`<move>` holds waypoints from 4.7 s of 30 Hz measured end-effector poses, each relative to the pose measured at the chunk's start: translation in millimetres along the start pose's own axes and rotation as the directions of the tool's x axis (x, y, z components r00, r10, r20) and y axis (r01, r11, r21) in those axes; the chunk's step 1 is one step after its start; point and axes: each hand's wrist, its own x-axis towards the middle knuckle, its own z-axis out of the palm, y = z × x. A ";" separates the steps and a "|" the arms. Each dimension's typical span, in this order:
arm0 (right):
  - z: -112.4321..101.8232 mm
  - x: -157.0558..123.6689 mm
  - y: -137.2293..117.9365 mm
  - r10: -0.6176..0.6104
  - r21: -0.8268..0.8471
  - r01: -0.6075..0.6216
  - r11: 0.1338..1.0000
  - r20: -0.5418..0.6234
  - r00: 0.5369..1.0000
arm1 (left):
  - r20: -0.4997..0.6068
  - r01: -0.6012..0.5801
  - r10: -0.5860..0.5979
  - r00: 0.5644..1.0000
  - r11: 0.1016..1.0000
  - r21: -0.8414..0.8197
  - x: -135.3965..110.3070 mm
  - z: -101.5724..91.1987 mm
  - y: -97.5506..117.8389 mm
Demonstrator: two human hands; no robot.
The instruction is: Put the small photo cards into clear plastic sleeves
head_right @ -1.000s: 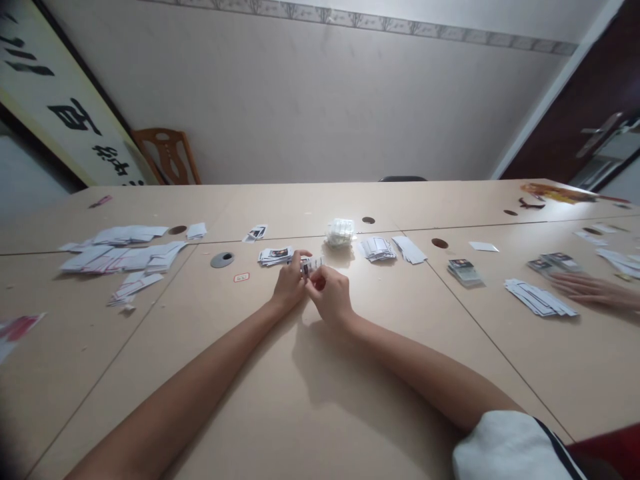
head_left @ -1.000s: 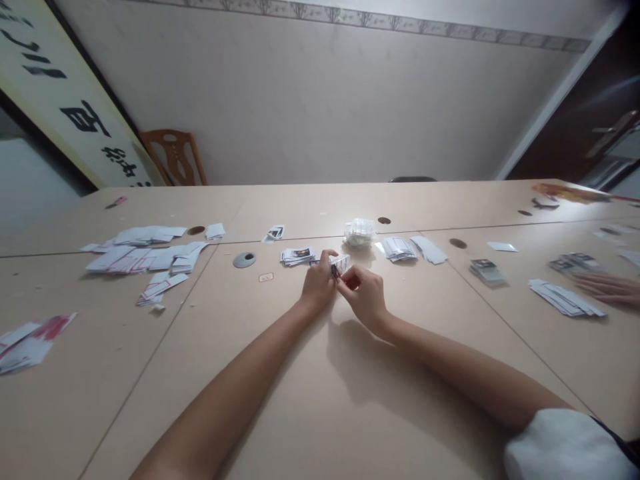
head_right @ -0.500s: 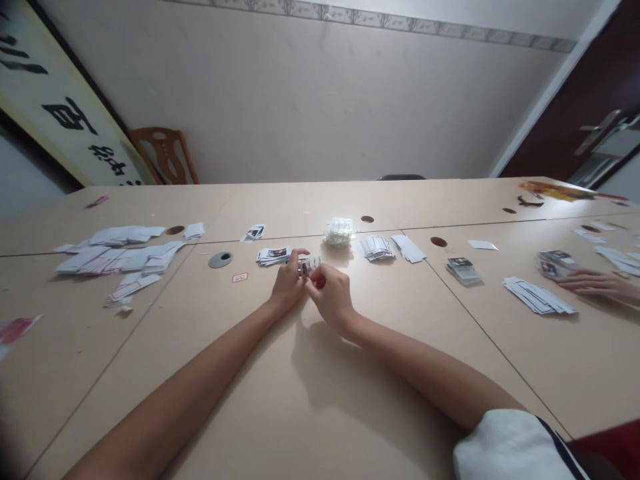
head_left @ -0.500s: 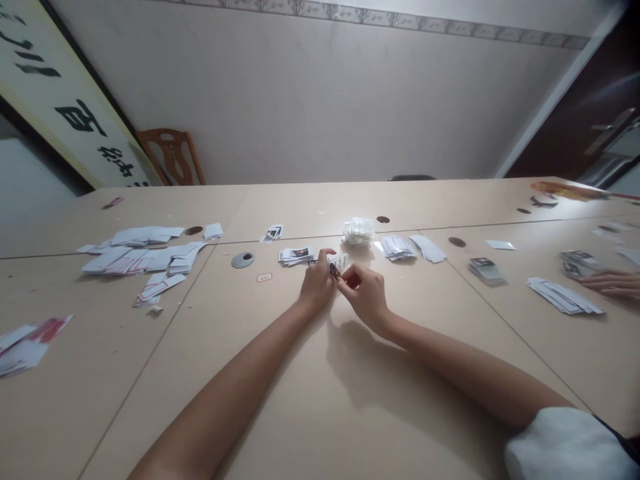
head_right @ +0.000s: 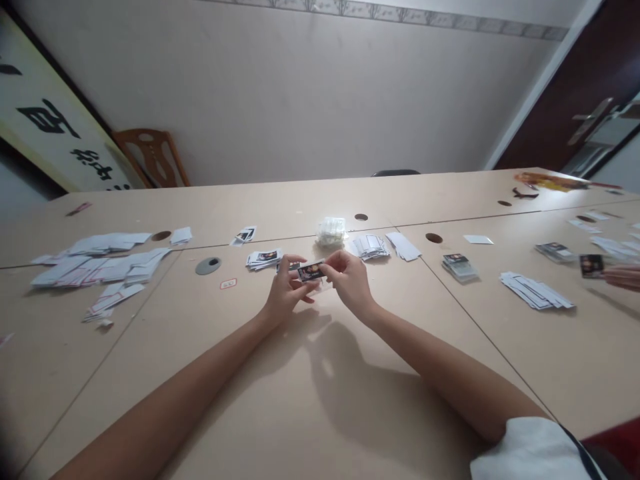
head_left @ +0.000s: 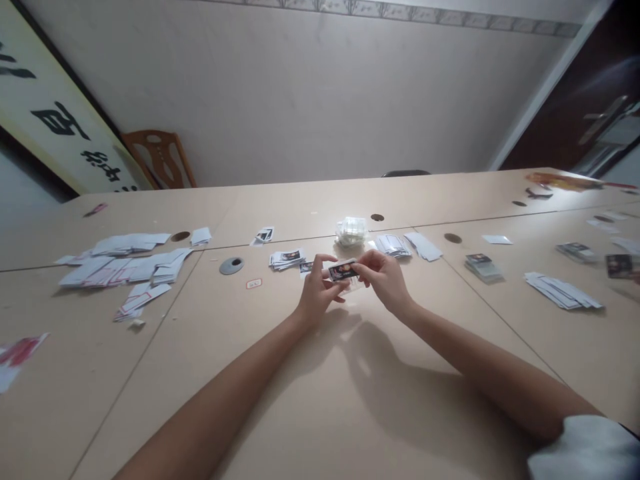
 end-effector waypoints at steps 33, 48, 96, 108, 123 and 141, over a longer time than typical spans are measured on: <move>-10.7 -9.7 16.3 0.025 -0.083 -0.027 0.996 -0.034 0.999 | 0.031 0.322 -0.326 0.945 0.908 -0.268 -13.0 7.0 5.6; -11.6 -8.9 15.7 0.139 0.003 -0.139 0.990 -0.001 0.990 | 0.069 0.303 -0.296 0.953 0.915 -0.268 -15.1 7.8 5.4; 16.7 -36.7 -9.4 -0.303 -0.342 0.299 0.891 0.043 0.952 | -0.111 -0.077 0.177 0.978 0.798 0.597 -5.5 0.0 -10.2; -4.6 -23.7 -35.7 -0.027 -0.137 0.027 0.990 0.004 1.000 | -0.206 -0.013 0.132 0.970 0.868 0.496 -4.4 -3.7 -13.0; 0.9 -8.8 3.7 -0.005 0.080 -0.011 0.997 0.189 0.982 | -0.063 0.101 -0.091 0.994 0.977 0.188 -6.0 0.1 -8.6; 8.1 -8.4 14.3 0.012 -0.048 -0.010 0.999 0.049 0.999 | 0.012 0.109 -0.112 0.994 0.980 0.168 -6.1 1.0 -6.3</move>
